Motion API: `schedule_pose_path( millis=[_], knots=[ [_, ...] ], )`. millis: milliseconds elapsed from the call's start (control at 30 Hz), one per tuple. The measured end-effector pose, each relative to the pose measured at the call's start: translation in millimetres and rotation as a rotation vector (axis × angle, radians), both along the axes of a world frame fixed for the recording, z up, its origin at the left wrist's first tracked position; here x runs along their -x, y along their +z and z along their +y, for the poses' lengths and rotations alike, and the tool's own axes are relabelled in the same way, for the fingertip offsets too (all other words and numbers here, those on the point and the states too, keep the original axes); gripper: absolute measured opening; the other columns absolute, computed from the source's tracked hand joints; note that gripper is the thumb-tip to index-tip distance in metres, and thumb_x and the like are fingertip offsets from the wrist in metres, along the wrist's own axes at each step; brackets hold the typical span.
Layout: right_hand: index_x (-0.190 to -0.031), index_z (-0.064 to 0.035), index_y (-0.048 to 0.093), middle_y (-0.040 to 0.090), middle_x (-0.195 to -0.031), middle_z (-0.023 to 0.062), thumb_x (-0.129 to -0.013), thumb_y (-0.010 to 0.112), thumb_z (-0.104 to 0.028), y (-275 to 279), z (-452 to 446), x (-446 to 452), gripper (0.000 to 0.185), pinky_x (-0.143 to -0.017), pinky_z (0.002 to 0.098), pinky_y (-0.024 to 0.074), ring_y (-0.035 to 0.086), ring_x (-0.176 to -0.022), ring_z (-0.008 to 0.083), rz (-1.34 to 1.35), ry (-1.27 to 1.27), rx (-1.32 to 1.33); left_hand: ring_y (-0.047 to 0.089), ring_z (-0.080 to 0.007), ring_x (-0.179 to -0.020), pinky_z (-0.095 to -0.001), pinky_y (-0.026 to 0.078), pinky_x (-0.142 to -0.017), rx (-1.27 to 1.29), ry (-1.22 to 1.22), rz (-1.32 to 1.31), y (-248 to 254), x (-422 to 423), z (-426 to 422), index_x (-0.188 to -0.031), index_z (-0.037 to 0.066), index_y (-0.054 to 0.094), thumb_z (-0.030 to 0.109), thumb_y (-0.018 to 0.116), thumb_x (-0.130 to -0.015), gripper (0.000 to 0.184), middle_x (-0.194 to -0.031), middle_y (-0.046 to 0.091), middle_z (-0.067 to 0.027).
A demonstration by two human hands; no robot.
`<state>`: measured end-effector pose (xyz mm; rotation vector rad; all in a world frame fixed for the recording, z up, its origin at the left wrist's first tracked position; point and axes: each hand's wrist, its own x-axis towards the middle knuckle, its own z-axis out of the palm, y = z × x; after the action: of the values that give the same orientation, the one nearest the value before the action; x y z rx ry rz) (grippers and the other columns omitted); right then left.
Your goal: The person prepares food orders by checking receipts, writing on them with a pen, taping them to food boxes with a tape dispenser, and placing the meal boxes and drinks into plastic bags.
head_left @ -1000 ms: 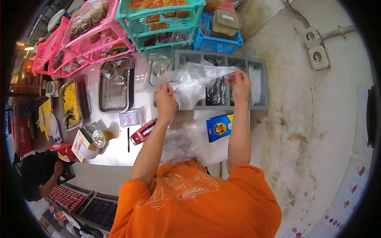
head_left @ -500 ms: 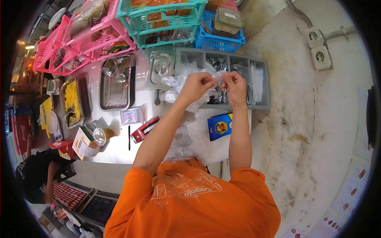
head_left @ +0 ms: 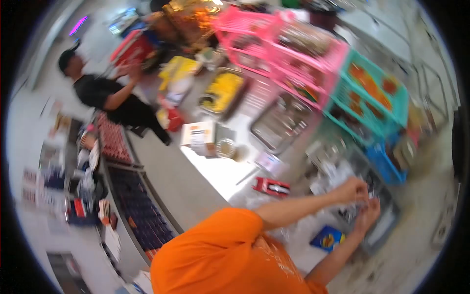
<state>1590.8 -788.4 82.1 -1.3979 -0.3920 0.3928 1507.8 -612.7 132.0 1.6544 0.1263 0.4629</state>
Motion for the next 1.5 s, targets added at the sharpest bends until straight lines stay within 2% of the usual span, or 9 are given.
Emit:
schedule_pose_path(
  millis=[267,500,600,733,833,967,1067,1267,1500],
  knots=[
    [-0.096,-0.0043,0.053,0.051,-0.09,0.0079,-0.093,0.058,-0.047,14,-16,-17,0.043,-0.076,0.03,0.0398,0.047,-0.084,0.0198,0.301,-0.291,-0.088,0.063,-0.0319,-0.07,-0.0418,0.049,-0.064,-0.33,0.114,-0.207,-38,16,3,-0.072,0.002,0.061,0.015,0.062,-0.083,0.017,-0.076,0.062,-0.0143],
    [-0.092,-0.0056,0.054,0.049,-0.076,-0.0007,-0.097,0.057,-0.033,92,-76,-18,0.028,-0.057,0.0228,0.0365,0.042,-0.063,0.0097,0.298,0.107,-0.172,0.068,-0.0322,-0.086,-0.0424,0.054,-0.072,-0.711,-0.176,0.596,-131,0,-39,-0.087,0.007,0.072,0.022,0.058,-0.079,0.022,-0.097,0.069,-0.0136],
    [-0.102,0.0022,0.057,0.059,-0.086,0.0136,-0.093,0.061,-0.034,81,-125,-19,0.037,-0.079,0.0398,0.0477,0.057,-0.083,0.0287,-0.48,-0.35,0.782,0.069,-0.0301,-0.085,-0.0425,0.055,-0.068,-0.736,-0.163,0.656,-154,-8,-31,-0.087,0.01,0.074,0.022,0.061,-0.077,0.021,-0.098,0.071,-0.012],
    [-0.106,0.0046,0.065,0.064,-0.108,0.0268,-0.077,0.073,-0.034,47,-173,53,0.049,-0.091,0.0439,0.0466,0.062,-0.102,0.0382,-0.41,0.552,1.705,0.068,-0.0289,-0.08,-0.0436,0.055,-0.064,-0.881,-0.305,0.543,-156,-17,-20,-0.083,0.01,0.075,0.016,0.067,-0.07,0.015,-0.091,0.071,-0.0104],
    [-0.119,-0.0126,0.064,0.063,-0.121,0.0126,-0.082,0.062,-0.052,96,-133,137,0.055,-0.104,0.0436,0.036,0.055,-0.118,0.032,-0.117,0.89,1.621,0.067,-0.0307,-0.078,-0.0432,0.054,-0.067,-0.861,-0.191,0.318,-90,25,-9,-0.086,0.007,0.071,0.016,0.065,-0.072,0.017,-0.089,0.07,-0.0118],
    [-0.097,-0.0001,0.062,0.057,-0.084,0.007,-0.089,0.061,-0.016,47,-94,177,0.018,-0.074,0.0304,0.0469,0.055,-0.077,0.0162,-0.136,0.149,0.564,0.062,-0.0391,-0.077,-0.0451,0.05,-0.075,-0.573,0.155,-0.193,-40,116,3,-0.095,0.0,0.058,0.017,0.059,-0.081,0.021,-0.082,0.064,-0.0161],
    [-0.107,-0.0007,0.058,0.057,-0.095,0.0047,-0.088,0.062,-0.011,68,10,230,0.022,-0.076,0.028,0.0453,0.053,-0.085,0.0138,-0.098,-0.053,0.264,0.062,-0.04,-0.078,-0.0485,0.048,-0.074,-0.513,-0.162,0.636,-77,211,4,-0.092,0.0,0.066,0.017,0.061,-0.077,0.023,-0.082,0.064,-0.0197],
    [-0.113,0.0002,0.058,0.06,-0.108,0.0232,-0.086,0.056,-0.01,-102,42,281,0.029,-0.084,0.0456,0.0482,0.06,-0.096,0.0399,-0.762,0.829,0.964,0.066,-0.0374,-0.091,-0.0456,0.054,-0.075,-0.632,0.215,1.031,-153,302,-25,-0.103,0.004,0.067,0.025,0.06,-0.084,0.029,-0.107,0.065,-0.0212],
    [-0.122,0.0001,0.055,0.058,-0.117,0.0276,-0.085,0.063,-0.025,-10,81,290,0.045,-0.089,0.0464,0.0477,0.058,-0.104,0.0429,-0.848,0.947,1.3,0.062,-0.035,-0.102,-0.0424,0.05,-0.086,-0.531,-0.231,0.636,-61,336,26,-0.112,0.003,0.063,0.027,0.064,-0.083,0.038,-0.113,0.063,-0.0191]
  ],
)
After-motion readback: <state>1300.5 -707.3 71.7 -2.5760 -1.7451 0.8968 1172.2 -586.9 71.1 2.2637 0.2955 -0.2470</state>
